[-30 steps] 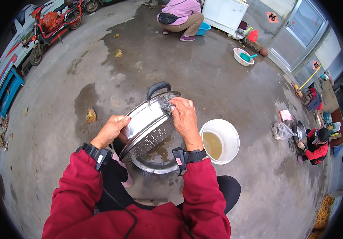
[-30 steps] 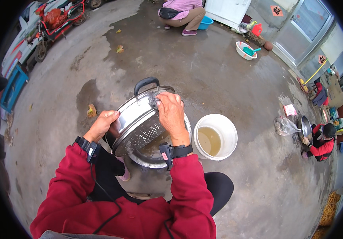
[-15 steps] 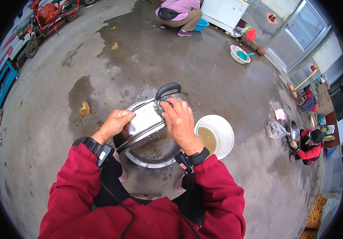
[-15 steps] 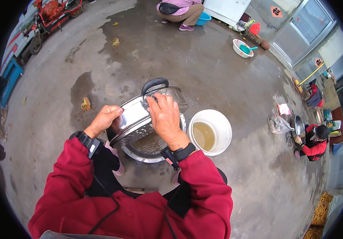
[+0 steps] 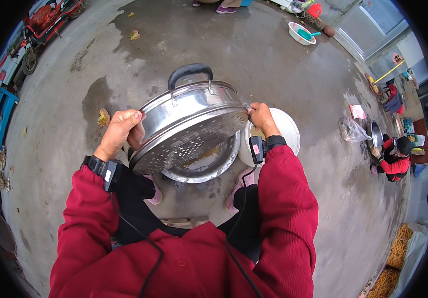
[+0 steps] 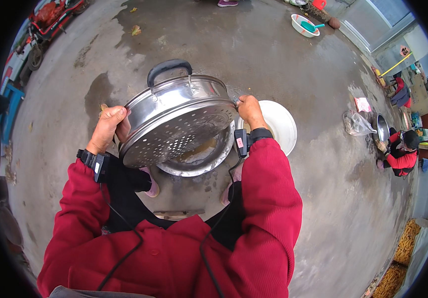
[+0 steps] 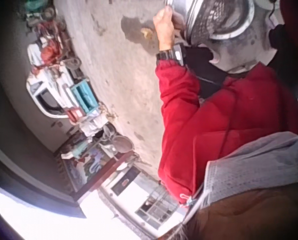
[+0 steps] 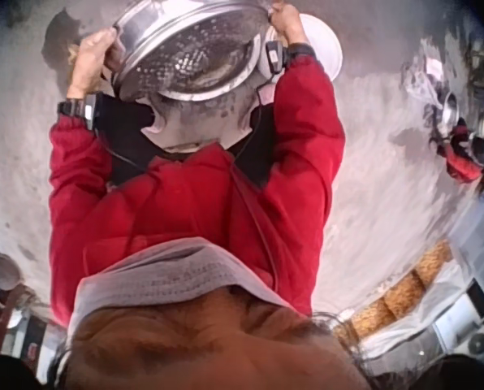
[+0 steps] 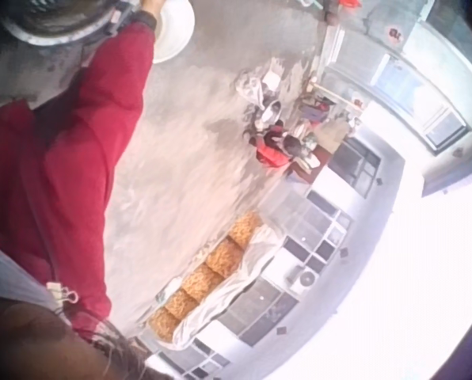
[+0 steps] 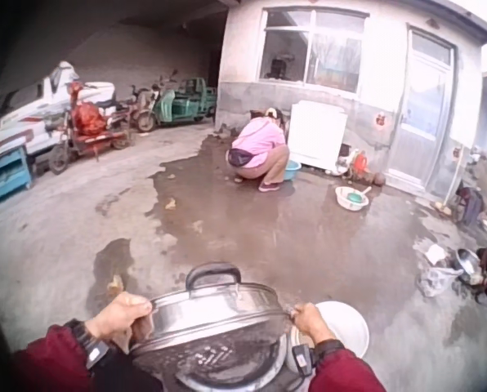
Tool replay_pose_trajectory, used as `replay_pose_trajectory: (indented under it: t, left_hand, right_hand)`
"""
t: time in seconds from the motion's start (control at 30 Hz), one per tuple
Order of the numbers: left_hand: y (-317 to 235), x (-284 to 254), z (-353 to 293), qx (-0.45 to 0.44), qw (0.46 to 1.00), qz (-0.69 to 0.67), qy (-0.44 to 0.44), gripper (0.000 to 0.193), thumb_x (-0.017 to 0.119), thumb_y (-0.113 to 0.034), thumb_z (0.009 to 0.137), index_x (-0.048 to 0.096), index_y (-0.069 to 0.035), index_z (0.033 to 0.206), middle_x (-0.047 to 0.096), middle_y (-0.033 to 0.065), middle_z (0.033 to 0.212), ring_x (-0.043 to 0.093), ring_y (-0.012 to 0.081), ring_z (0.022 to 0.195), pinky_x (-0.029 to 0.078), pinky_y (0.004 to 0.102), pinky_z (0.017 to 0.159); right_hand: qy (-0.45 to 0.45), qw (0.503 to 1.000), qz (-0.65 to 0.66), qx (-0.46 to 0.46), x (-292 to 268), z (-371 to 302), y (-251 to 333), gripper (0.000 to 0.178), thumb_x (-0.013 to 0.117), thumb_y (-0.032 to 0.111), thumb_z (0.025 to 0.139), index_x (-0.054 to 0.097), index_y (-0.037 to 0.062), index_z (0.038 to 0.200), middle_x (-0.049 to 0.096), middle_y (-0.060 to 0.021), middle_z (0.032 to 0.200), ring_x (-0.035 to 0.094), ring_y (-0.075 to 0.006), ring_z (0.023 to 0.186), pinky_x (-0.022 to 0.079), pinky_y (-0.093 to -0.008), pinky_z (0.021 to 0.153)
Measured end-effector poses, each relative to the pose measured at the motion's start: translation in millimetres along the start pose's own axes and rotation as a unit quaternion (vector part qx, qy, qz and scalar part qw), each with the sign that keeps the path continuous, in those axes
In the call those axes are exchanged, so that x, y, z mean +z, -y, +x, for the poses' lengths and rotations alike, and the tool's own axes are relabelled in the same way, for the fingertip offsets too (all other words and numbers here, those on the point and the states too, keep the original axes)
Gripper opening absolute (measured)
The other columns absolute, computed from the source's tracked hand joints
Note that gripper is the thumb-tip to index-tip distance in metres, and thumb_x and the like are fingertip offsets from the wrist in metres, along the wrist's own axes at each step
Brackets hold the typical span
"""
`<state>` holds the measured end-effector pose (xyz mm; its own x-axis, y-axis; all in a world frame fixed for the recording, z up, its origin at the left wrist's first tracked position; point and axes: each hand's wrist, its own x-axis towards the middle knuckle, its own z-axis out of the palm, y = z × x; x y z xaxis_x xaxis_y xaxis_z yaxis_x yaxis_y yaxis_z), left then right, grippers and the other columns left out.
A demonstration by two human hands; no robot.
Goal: The person scrubs a perforated metal steamer insert with a steel wool pad, rinses it in a white bucket, and then scrubs the inside of a large metal basin. The person repeatedly dips the pad into the bucket and scrubs different areas of the basin.
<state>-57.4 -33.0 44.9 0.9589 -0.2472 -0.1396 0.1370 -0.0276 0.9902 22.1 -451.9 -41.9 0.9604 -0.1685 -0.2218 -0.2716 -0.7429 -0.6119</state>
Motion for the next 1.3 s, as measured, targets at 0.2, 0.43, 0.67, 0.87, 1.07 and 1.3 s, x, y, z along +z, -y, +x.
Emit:
replay_pose_trajectory:
  t: [0.2,0.43,0.67,0.87,1.07,1.3]
  left_hand:
    - [-19,7,9,0.133,0.990,0.017,-0.036,0.042,0.051,-0.030,0.096,0.052,-0.004,0.063,0.052,0.0008,0.053,0.044,0.0082,0.043,0.038,0.0211,0.048]
    - [-25,42,2,0.225,0.955,0.192,0.019,0.035,0.055,-0.019,0.094,0.054,0.001,0.065,0.052,0.0015,0.053,0.048,0.0085,0.044,0.037,0.0242,0.044]
    - [-27,55,-8,0.312,0.844,0.429,0.077,0.031,0.066,-0.018,0.081,0.049,-0.001,0.062,0.046,0.0138,0.057,0.049,0.0340,0.055,0.039,0.0401,0.050]
    - [-26,58,-17,0.311,0.806,0.486,0.135,0.031,0.067,-0.021,0.078,0.048,-0.004,0.061,0.048,0.0116,0.058,0.052,0.0328,0.057,0.041,0.0406,0.051]
    - [-13,66,-25,0.316,0.787,0.486,0.211,0.029,0.069,-0.023,0.075,0.049,-0.006,0.063,0.047,0.0080,0.058,0.053,0.0293,0.057,0.042,0.0394,0.050]
    - [-9,67,-27,0.317,0.780,0.497,0.210,0.030,0.070,-0.025,0.074,0.049,-0.008,0.061,0.047,0.0064,0.058,0.053,0.0259,0.055,0.042,0.0373,0.049]
  right_hand:
    - [-0.194,0.957,0.103,-0.189,-49,-20,46,0.033,0.047,0.001,0.080,0.069,0.0073,0.103,0.065,-0.0009,0.071,0.045,-0.0071,0.051,0.037,-0.0243,0.042]
    - [-0.051,0.970,0.236,-0.020,-87,-44,76,0.062,0.053,0.061,0.085,0.069,0.0008,0.080,0.060,-0.0046,0.058,0.046,-0.0102,0.040,0.034,-0.0280,0.033]
    - [0.150,0.943,0.280,0.094,-44,-52,51,0.077,0.051,0.075,0.077,0.061,-0.0021,0.074,0.057,-0.0069,0.057,0.052,-0.0150,0.040,0.029,-0.0266,0.031]
    - [0.241,0.945,0.170,0.139,0,-74,24,0.054,0.067,0.050,0.079,0.066,-0.0033,0.085,0.058,-0.0060,0.062,0.050,-0.0141,0.043,0.036,-0.0289,0.033]
    - [0.365,0.891,0.165,0.216,45,-91,-15,0.043,0.074,0.041,0.074,0.068,-0.0014,0.078,0.064,-0.0073,0.067,0.058,-0.0188,0.052,0.045,-0.0382,0.044]
    - [0.288,0.862,0.316,0.274,78,-99,-40,0.015,0.065,0.006,0.073,0.060,-0.0081,0.069,0.060,-0.0132,0.065,0.058,-0.0203,0.054,0.047,-0.0348,0.047]
